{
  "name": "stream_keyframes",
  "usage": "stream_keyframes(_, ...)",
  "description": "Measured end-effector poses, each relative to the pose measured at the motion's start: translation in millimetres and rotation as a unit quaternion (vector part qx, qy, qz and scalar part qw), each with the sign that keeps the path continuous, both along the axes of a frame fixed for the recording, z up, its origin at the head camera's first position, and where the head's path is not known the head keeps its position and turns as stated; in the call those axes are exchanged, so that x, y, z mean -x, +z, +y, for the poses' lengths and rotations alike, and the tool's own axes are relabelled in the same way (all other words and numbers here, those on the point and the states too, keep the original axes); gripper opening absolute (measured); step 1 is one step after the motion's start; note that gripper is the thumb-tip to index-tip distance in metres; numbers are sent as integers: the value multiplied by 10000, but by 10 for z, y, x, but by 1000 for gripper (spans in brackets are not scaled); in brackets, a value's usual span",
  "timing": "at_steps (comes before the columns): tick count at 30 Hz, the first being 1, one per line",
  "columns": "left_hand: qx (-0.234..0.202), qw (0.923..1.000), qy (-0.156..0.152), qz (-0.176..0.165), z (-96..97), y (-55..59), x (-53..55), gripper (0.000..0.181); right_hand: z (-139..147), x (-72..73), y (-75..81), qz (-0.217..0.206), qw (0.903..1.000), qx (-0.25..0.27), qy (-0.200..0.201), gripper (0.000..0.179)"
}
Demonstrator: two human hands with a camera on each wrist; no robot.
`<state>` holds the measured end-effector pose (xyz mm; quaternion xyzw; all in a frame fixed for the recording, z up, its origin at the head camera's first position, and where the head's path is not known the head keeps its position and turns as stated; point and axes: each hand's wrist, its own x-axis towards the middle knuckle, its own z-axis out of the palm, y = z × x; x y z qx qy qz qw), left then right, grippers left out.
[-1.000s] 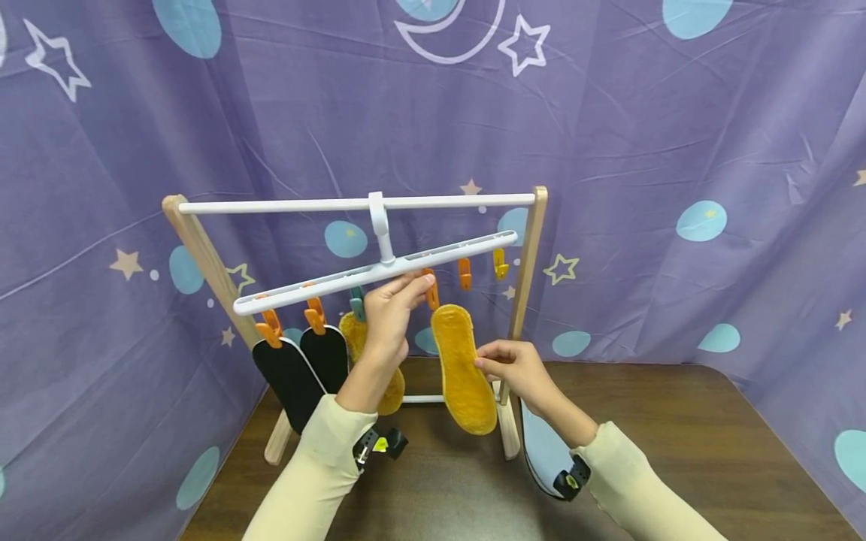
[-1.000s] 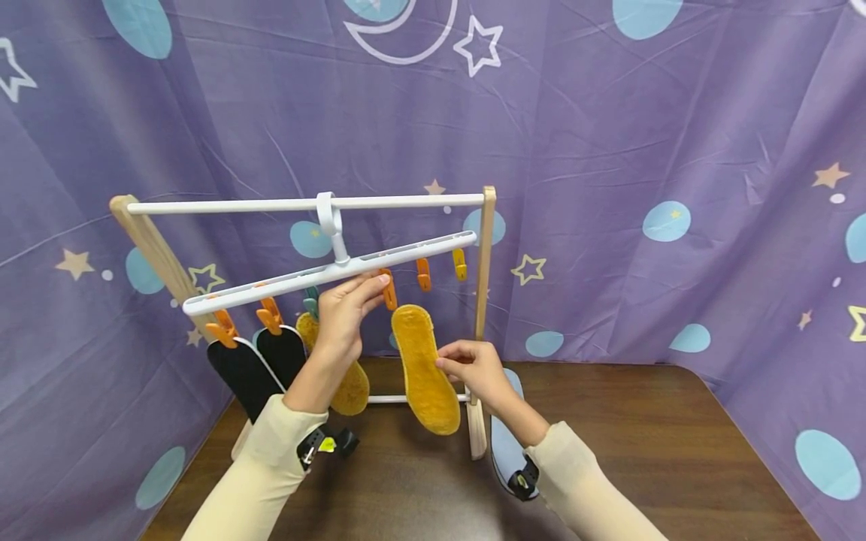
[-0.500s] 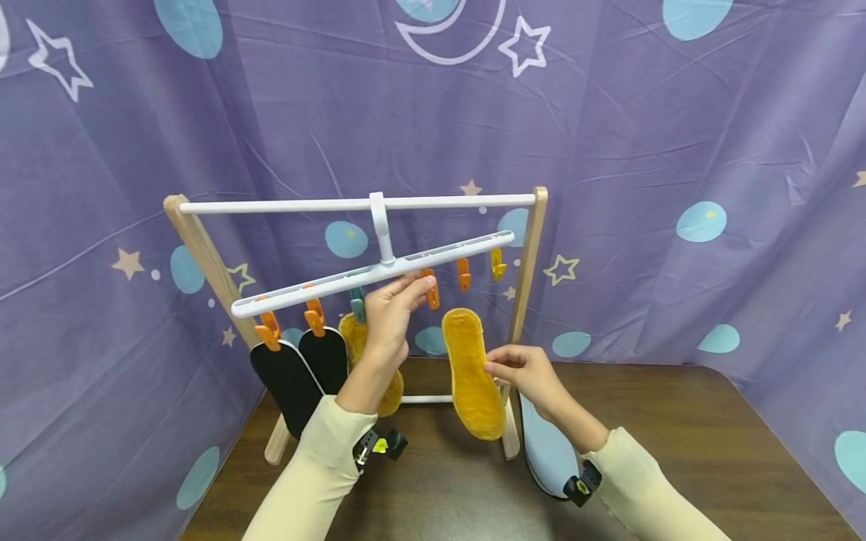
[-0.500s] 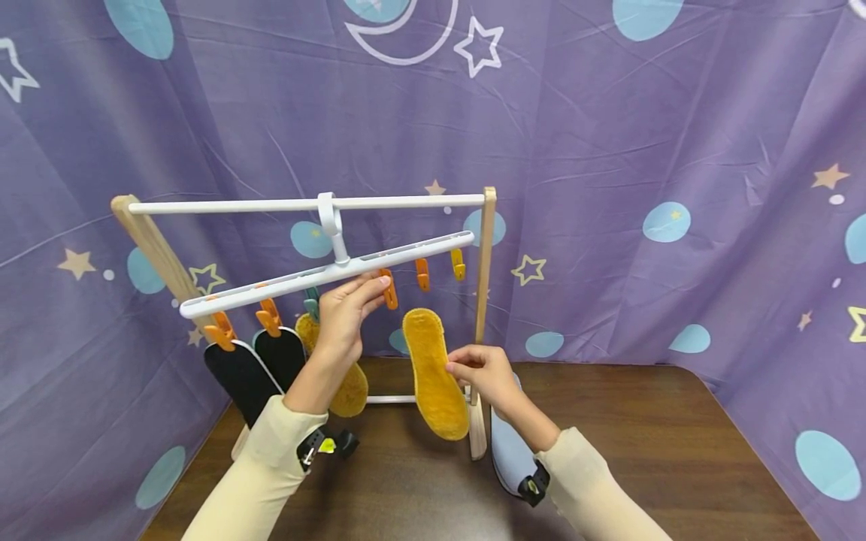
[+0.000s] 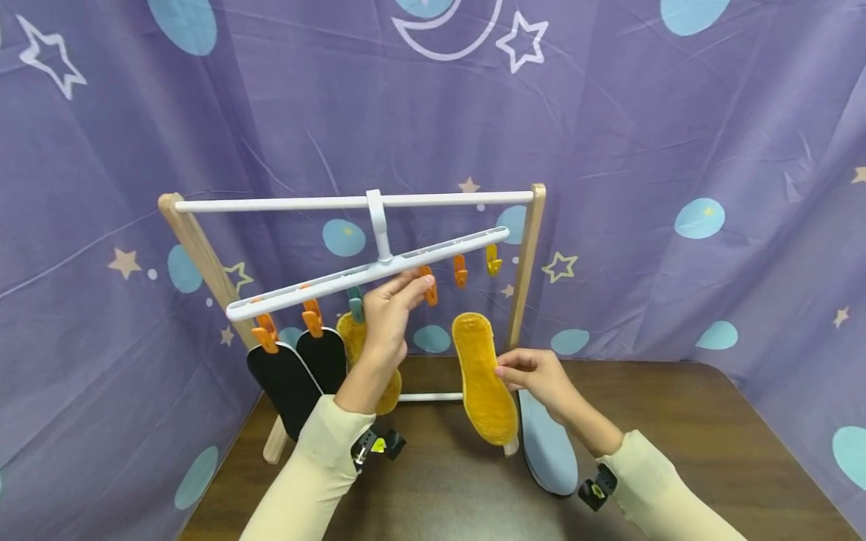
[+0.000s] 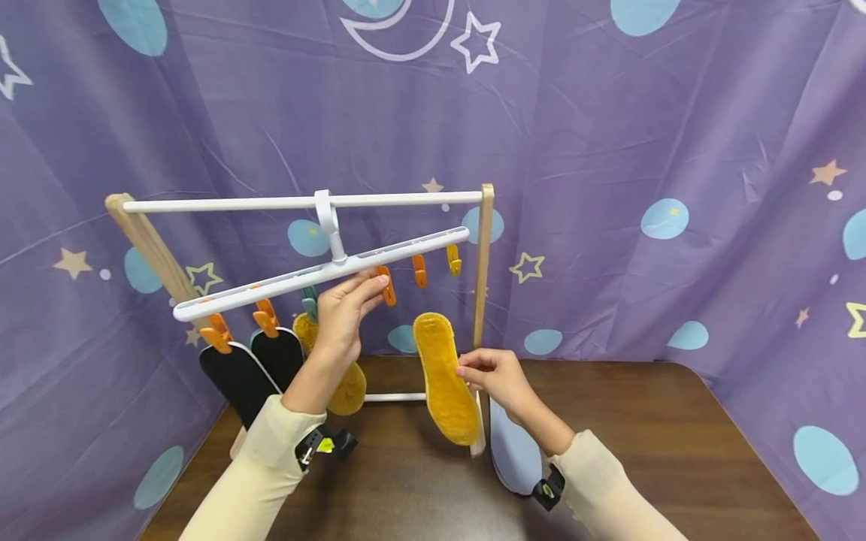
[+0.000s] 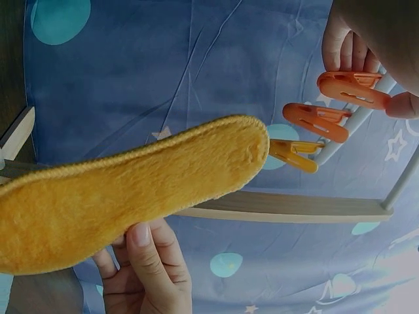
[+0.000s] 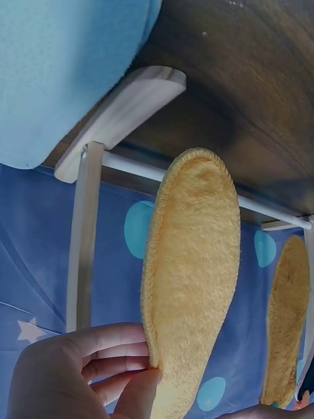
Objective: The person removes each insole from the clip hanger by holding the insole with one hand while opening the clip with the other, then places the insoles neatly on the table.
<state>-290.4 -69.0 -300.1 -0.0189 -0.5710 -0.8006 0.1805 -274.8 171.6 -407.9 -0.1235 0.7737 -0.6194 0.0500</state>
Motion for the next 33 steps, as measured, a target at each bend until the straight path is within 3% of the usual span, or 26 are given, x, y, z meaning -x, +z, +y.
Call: stream_keyframes(33,102,9999,2,-84,2,-12,-4,34,603,-160,-209,-386,9988,-297,-22,30)
